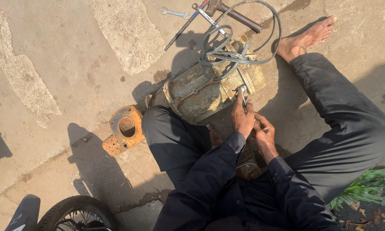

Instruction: The person sits on the ground and uses a wrench to loosen and remove bolts from a rusty cylindrical motor. They repeatedly adjust the tool and reposition the motor while working on the bolted flange.

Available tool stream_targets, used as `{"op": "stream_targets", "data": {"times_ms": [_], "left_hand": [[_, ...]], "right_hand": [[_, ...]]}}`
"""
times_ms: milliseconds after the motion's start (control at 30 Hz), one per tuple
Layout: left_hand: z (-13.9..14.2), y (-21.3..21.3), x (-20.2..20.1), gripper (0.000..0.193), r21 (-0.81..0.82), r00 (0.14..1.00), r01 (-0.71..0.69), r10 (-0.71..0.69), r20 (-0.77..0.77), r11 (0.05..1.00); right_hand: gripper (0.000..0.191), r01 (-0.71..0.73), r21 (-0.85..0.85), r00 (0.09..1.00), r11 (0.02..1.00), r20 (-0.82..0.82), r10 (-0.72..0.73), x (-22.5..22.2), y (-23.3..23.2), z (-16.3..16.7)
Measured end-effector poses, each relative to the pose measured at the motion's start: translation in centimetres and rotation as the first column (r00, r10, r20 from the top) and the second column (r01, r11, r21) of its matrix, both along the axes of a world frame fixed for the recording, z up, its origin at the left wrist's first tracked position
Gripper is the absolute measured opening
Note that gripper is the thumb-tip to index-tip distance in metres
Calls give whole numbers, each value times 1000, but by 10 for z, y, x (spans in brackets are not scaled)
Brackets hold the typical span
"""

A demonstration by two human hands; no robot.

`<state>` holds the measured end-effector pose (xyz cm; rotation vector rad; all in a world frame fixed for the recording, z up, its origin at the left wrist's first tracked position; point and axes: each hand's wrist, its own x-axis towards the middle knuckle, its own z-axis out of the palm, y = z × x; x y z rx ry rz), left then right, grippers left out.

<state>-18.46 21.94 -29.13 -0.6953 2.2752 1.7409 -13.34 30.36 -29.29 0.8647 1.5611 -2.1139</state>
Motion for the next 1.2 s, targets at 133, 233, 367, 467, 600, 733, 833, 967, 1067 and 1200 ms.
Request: {"op": "stream_targets", "data": {"times_ms": [133, 233, 367, 467, 600, 733, 833, 967, 1067, 1200], "left_hand": [[1, 1, -3, 66, -21, 1000, 16, -16, -15, 1000], [-1, 1, -5, 67, -32, 1000, 25, -25, -10, 999], [-7, 2, -5, 70, -26, 999, 29, -29, -21, 999], [-11, 0, -3, 71, -46, 998, 47, -48, -27, 998], [-12, -4, -2, 72, -42, 998, 66, -66, -18, 997], [-8, -9, -14, 67, -103, 994, 107, -110, -28, 989], [-9, -17, -26, 46, 250, 984, -80, 37, 172, 965], [-25, -32, -35, 43, 505, 990, -141, 130, 57, 852], [-38, -39, -33, 42, 667, 980, -62, 172, -102, 743], [-40, -39, -36, 42, 308, 998, -49, 39, 41, 950]], "right_hand": [[26, 24, 19, 1000, 1000, -17, -23, -3, -1, 4], [24, 37, 63, 999, 997, 0, -37, -5, -2, 9], [26, 26, 168, 999, 985, 32, -32, -5, 2, 8], [32, -121, 413, 990, 903, 117, 79, -5, 2, 0], [36, -299, 563, 954, 771, 163, 251, -8, 0, 1], [44, -319, 580, 943, 750, 118, 310, -23, 12, 52], [35, -614, 610, 741, 501, 228, 631, -42, 22, 109], [29, -492, 765, 731, 415, 104, 674, -82, -14, 146], [31, -215, 868, 688, 449, -191, 700, -103, -57, 152], [24, -94, 977, 562, 192, -107, 820, -171, -94, 125]]}}
